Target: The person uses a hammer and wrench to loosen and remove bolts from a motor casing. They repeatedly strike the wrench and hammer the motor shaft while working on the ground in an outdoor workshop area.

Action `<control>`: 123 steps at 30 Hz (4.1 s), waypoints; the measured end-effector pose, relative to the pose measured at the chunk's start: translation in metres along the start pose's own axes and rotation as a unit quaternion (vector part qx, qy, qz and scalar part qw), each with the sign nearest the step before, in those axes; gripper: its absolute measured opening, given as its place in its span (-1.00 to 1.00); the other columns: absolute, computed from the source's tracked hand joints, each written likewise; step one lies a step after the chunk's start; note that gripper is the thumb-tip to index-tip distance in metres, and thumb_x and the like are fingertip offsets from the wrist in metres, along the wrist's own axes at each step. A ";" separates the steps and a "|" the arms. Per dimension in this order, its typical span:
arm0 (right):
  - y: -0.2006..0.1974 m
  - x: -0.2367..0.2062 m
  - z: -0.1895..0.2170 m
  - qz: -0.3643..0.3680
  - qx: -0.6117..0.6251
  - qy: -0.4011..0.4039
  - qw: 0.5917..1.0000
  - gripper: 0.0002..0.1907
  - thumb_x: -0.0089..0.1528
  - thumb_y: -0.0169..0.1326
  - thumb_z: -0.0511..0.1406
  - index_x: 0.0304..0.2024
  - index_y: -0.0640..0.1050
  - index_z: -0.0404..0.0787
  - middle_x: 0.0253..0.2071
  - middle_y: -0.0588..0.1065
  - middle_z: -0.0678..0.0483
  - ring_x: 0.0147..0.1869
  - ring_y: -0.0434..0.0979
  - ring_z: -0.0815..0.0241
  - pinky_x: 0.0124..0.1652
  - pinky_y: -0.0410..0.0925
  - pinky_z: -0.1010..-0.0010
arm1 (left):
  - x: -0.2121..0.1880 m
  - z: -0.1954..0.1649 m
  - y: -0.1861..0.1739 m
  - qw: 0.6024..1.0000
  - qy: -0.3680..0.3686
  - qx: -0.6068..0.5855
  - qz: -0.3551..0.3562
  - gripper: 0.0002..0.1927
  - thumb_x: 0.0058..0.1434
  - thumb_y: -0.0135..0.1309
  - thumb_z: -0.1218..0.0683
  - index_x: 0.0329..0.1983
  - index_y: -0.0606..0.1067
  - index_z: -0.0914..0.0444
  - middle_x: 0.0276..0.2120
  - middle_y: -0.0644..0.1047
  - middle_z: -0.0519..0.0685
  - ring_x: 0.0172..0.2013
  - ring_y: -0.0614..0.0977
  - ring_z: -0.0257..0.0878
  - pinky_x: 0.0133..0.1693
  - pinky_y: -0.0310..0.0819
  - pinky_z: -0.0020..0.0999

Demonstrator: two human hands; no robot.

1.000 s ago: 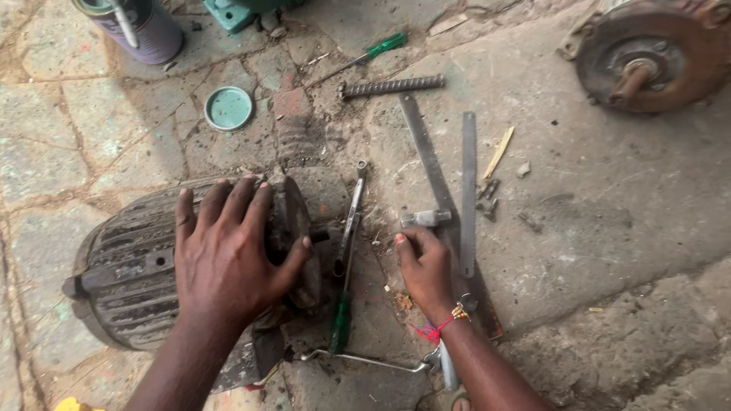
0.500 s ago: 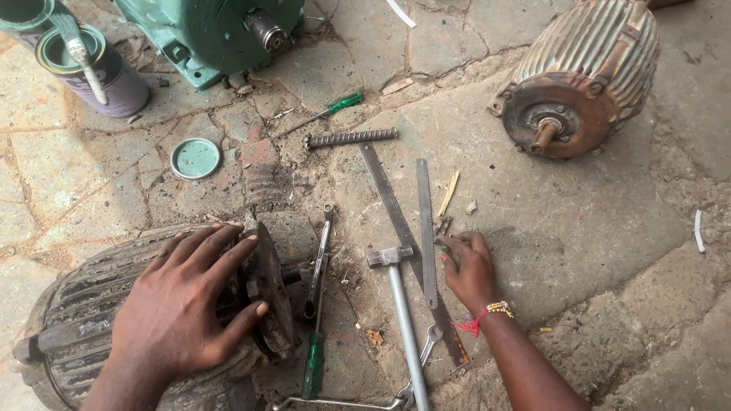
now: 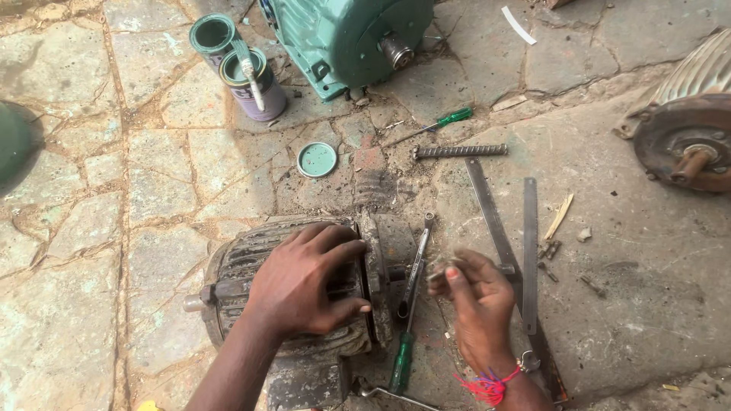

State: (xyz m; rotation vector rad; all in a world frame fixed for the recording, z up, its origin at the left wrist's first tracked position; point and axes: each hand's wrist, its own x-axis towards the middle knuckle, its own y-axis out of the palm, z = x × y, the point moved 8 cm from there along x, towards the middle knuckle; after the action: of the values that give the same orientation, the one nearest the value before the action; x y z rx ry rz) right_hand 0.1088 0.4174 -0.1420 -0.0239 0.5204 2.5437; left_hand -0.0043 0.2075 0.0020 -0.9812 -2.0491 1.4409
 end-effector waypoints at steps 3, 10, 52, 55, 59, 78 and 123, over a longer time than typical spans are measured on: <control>0.048 -0.016 -0.006 0.007 0.039 0.043 0.998 -0.81 0.26 0.10 -0.50 -0.06 0.56 -0.42 -0.21 0.63 -0.15 -0.21 0.68 0.11 -0.20 0.58 0.27 | 0.000 0.005 0.010 0.995 -0.082 0.030 0.054 -0.16 -0.12 0.32 -0.38 0.16 0.53 0.16 0.14 0.52 0.02 0.13 0.50 -0.05 0.20 0.35 -0.06; 0.070 -0.018 -0.003 -0.014 0.035 0.021 0.999 -0.86 0.24 0.13 -0.55 -0.14 0.57 -0.39 -0.15 0.63 -0.08 -0.07 0.65 0.22 -0.02 0.52 0.41 | -0.001 -0.004 -0.003 0.999 -0.023 0.033 -0.032 -0.37 0.08 0.22 -0.34 -0.01 0.57 0.20 0.04 0.56 0.00 0.09 0.54 -0.04 0.13 0.41 -0.06; 0.094 -0.008 0.008 0.045 -0.166 -0.058 0.983 -0.95 0.28 0.18 -0.44 -0.21 0.61 -0.33 -0.28 0.62 0.06 -0.17 0.64 0.36 -0.18 0.54 0.54 | 0.005 -0.009 0.017 0.993 -0.019 0.109 -0.048 -0.31 0.29 0.00 -0.33 0.22 0.45 0.27 0.17 0.50 0.19 0.23 0.46 0.09 0.22 0.27 0.08; 0.098 -0.001 0.007 0.046 -0.140 -0.029 0.989 -0.95 0.29 0.16 -0.43 -0.22 0.61 -0.33 -0.29 0.61 0.07 -0.21 0.64 0.35 -0.19 0.54 0.53 | 0.008 -0.004 0.015 0.994 -0.035 0.094 -0.041 -0.39 0.30 -0.01 -0.28 0.21 0.46 0.22 0.18 0.51 0.14 0.24 0.46 0.07 0.22 0.28 0.07; 0.101 0.005 0.012 0.073 -0.160 -0.042 0.983 -0.94 0.31 0.15 -0.44 -0.20 0.62 -0.34 -0.28 0.61 0.07 -0.19 0.62 0.34 -0.19 0.52 0.53 | 0.010 0.001 0.014 0.997 -0.054 0.061 -0.017 -0.42 0.27 0.02 -0.27 0.21 0.46 0.16 0.19 0.51 0.09 0.25 0.45 0.03 0.22 0.29 0.04; 0.100 0.025 0.021 0.266 -0.197 -0.041 0.943 -0.85 0.24 0.13 -0.51 -0.12 0.58 -0.39 -0.08 0.54 0.03 0.05 0.59 0.26 0.01 0.52 0.46 | 0.012 0.004 0.013 0.996 -0.055 0.060 -0.029 -0.64 0.37 -0.08 -0.10 0.09 0.53 0.13 0.16 0.56 -0.01 0.24 0.49 -0.08 0.19 0.37 -0.02; 0.111 0.026 0.021 0.303 -0.494 -0.136 0.804 -0.60 0.39 -0.16 -0.13 -0.48 0.42 -0.18 -0.78 0.27 0.12 -0.75 0.26 0.20 -0.62 0.18 0.24 | 0.020 0.014 0.016 0.995 -0.085 -0.052 0.011 -0.57 0.31 -0.17 0.01 0.19 0.53 0.12 0.23 0.49 -0.05 0.31 0.36 -0.08 0.33 0.09 0.03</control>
State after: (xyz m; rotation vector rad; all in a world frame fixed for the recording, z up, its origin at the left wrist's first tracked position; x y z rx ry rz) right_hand 0.0320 0.3514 -0.0859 0.1505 -1.1171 3.0348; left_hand -0.0224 0.2180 -0.0186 -0.9524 -2.2619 1.4889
